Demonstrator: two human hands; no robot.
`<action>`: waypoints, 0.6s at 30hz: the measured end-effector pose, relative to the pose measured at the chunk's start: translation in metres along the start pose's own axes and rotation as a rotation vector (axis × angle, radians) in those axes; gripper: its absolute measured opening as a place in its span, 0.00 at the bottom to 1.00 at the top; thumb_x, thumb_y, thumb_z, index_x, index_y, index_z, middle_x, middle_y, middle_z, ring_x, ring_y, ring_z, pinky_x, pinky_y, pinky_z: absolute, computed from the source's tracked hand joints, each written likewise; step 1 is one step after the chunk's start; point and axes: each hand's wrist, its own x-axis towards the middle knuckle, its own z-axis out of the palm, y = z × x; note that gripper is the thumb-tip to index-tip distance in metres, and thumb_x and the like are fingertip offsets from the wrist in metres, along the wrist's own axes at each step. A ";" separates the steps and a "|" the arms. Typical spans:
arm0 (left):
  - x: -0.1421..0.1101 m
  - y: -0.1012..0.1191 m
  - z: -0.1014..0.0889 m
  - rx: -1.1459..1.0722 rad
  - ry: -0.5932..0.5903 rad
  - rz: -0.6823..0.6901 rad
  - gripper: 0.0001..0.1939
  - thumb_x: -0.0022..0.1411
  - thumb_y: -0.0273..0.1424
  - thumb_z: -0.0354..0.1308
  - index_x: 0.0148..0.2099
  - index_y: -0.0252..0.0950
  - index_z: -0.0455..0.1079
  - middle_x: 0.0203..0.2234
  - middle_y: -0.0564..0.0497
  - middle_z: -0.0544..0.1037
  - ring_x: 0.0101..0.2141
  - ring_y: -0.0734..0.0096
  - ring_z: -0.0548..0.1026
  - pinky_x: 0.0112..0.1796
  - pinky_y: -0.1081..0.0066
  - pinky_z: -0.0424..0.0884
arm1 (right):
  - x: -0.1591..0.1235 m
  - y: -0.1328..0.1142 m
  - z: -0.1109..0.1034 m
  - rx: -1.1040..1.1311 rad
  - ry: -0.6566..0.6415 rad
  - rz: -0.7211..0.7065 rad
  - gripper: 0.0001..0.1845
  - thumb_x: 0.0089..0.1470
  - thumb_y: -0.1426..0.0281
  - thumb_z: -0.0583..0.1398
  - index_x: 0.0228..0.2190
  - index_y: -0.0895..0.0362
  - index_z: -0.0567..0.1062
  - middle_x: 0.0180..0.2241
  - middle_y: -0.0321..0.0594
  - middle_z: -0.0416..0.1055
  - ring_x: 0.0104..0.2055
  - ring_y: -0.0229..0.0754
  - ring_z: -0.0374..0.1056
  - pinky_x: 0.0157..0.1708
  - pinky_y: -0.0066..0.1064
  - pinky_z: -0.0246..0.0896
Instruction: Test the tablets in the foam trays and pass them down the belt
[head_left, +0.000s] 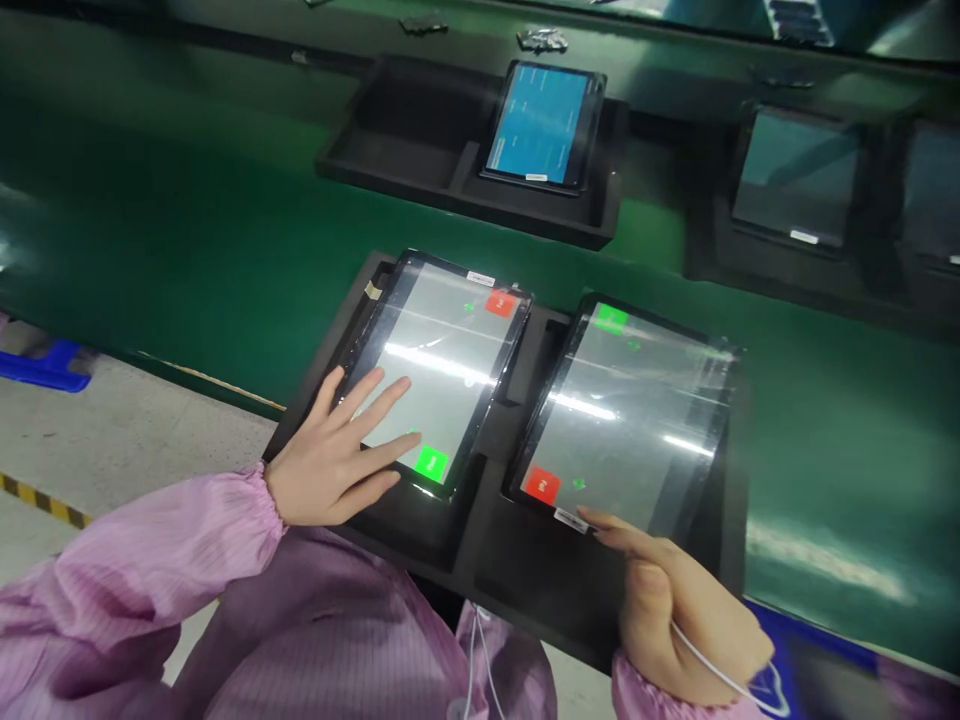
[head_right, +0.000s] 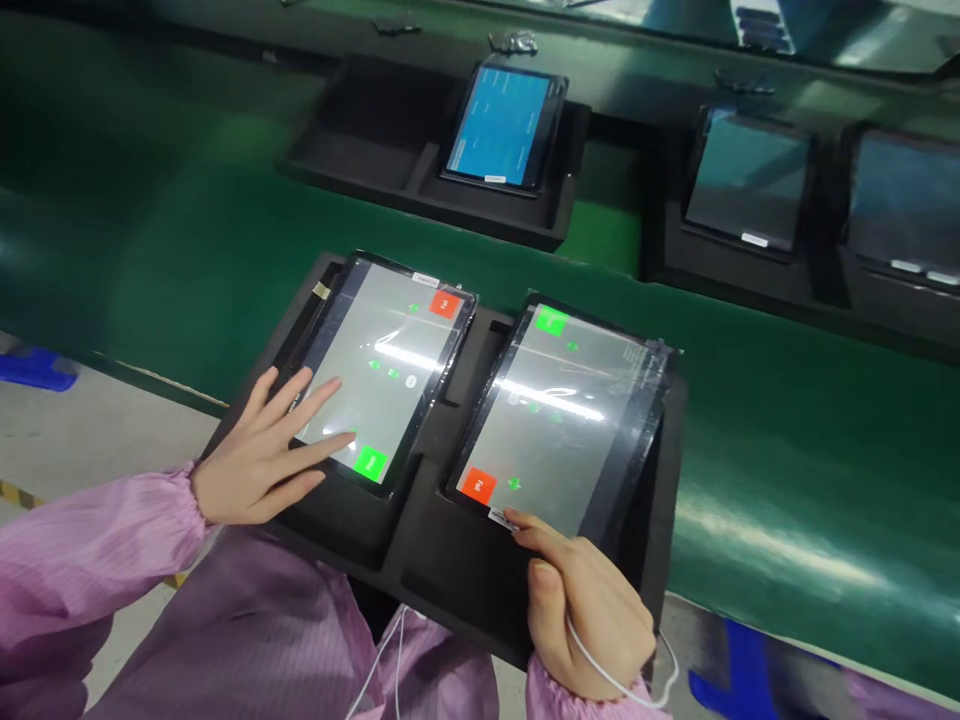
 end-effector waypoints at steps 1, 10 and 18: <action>0.002 0.002 0.000 0.002 -0.035 0.036 0.19 0.69 0.33 0.51 0.61 0.43 0.67 0.70 0.41 0.52 0.69 0.47 0.49 0.63 0.39 0.42 | 0.002 0.000 0.000 0.008 -0.009 -0.046 0.11 0.66 0.72 0.51 0.38 0.56 0.74 0.37 0.41 0.79 0.29 0.40 0.72 0.31 0.33 0.65; 0.006 0.003 0.005 0.059 -0.149 0.140 0.23 0.69 0.43 0.53 0.64 0.47 0.64 0.69 0.40 0.54 0.65 0.48 0.59 0.64 0.43 0.38 | 0.000 -0.002 0.003 0.051 0.087 -0.024 0.12 0.62 0.74 0.54 0.30 0.55 0.76 0.31 0.41 0.79 0.26 0.41 0.71 0.25 0.34 0.62; 0.001 0.001 0.004 0.072 -0.064 0.167 0.34 0.68 0.44 0.52 0.72 0.46 0.48 0.69 0.39 0.54 0.63 0.47 0.62 0.65 0.44 0.34 | 0.063 0.028 -0.025 -0.208 0.035 -0.169 0.21 0.70 0.68 0.46 0.41 0.57 0.77 0.39 0.42 0.79 0.31 0.40 0.74 0.33 0.32 0.62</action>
